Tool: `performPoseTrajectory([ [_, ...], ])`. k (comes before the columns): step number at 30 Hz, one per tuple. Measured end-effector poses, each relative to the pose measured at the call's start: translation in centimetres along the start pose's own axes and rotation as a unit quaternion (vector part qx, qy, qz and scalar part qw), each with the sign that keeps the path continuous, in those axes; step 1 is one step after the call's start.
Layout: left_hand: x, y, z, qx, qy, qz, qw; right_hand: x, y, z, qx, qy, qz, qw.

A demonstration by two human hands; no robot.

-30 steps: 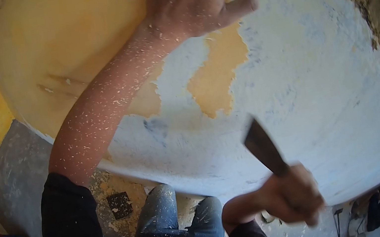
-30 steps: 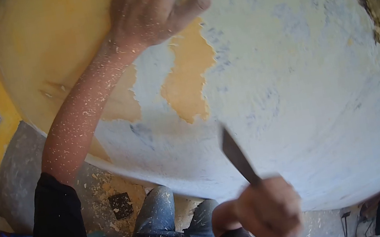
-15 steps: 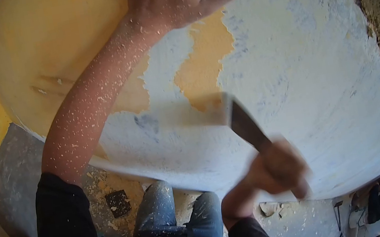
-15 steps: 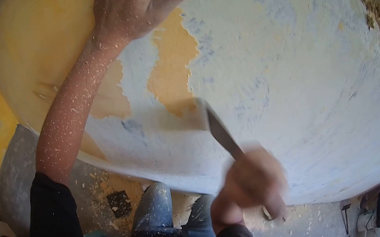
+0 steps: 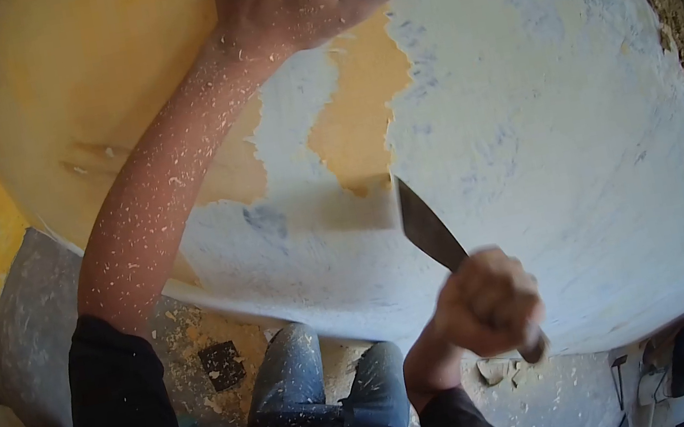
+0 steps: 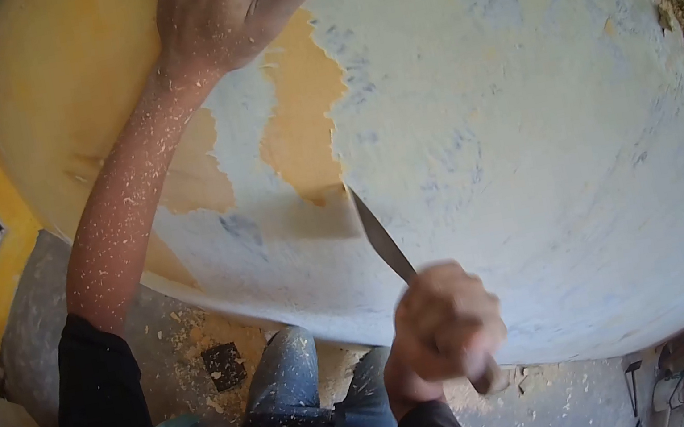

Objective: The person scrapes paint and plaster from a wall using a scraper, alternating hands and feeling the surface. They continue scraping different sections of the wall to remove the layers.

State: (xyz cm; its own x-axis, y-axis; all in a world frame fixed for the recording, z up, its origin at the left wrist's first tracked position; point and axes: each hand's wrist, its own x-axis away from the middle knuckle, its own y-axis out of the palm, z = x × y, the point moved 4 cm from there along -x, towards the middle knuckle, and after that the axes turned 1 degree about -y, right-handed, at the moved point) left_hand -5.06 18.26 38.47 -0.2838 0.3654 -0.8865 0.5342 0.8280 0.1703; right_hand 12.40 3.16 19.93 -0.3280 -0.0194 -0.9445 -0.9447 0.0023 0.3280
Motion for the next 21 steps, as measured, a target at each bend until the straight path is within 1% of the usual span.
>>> performPoseTrajectory([
  [2,0.1,-0.2,-0.3,0.002,-0.003,0.004,1.0,-0.6,-1.0,-3.1,-0.102,-0.099,0.058,0.988],
  [3,0.1,-0.2,-0.7,-0.001,-0.004,0.007,1.0,-0.7,-1.2,-3.4,-0.103,-0.075,0.088,0.988],
  [4,0.2,-0.2,-0.6,-0.002,0.001,0.012,1.0,-0.4,-1.1,-2.6,-0.1,-0.073,0.088,0.988],
  [6,0.2,-0.1,0.1,0.003,0.011,0.018,1.0,0.3,-0.3,0.3,-0.02,0.027,0.011,0.999],
  [8,0.1,-0.3,0.0,0.015,0.009,0.017,1.0,-0.1,-1.1,-2.5,-0.066,-0.068,0.068,0.993],
  [9,0.0,-0.5,-0.4,0.01,0.011,0.021,1.0,-0.5,-1.4,-3.1,-0.114,-0.047,0.076,0.989],
  [10,0.1,-0.6,-0.6,0.003,0.016,0.016,1.0,-0.4,-1.3,-2.2,-0.114,-0.048,0.075,0.989],
  [12,0.2,-0.3,0.3,0.01,0.024,0.008,1.0,0.4,-0.5,0.6,-0.039,0.044,0.02,0.998],
  [13,-0.1,-0.4,0.0,0.0,0.023,0.009,1.0,0.2,-0.8,-0.4,-0.061,-0.028,0.033,0.997],
  [14,0.3,-0.4,0.1,-0.002,0.013,0.001,1.0,0.2,-1.2,-2.0,-0.101,-0.082,0.07,0.989],
  [15,0.2,-0.6,-0.2,-0.006,0.014,0.004,1.0,0.5,-1.2,-1.7,-0.105,-0.085,0.067,0.989],
  [16,0.2,-0.7,-0.3,-0.005,0.013,0.004,1.0,1.1,-1.0,-0.6,-0.047,0.03,0.06,0.997],
  [17,0.1,-0.2,-0.3,0.006,0.008,-0.003,1.0,1.7,-0.8,0.3,0.021,0.151,0.058,0.987],
  [18,0.2,-0.1,0.3,0.012,0.011,-0.004,1.0,2.6,-1.1,0.9,0.083,0.263,0.055,0.96],
  [19,0.0,-0.2,0.4,0.02,0.008,-0.01,1.0,2.6,-1.4,-0.8,0.1,0.166,0.099,0.976],
  [20,0.0,-0.5,0.1,0.022,0.0,-0.019,1.0,2.7,-1.5,-2.3,0.111,0.071,0.137,0.982],
  [21,-0.1,-0.5,0.1,0.009,-0.009,-0.024,1.0,2.6,-1.6,-1.3,0.103,0.075,0.134,0.983],
])
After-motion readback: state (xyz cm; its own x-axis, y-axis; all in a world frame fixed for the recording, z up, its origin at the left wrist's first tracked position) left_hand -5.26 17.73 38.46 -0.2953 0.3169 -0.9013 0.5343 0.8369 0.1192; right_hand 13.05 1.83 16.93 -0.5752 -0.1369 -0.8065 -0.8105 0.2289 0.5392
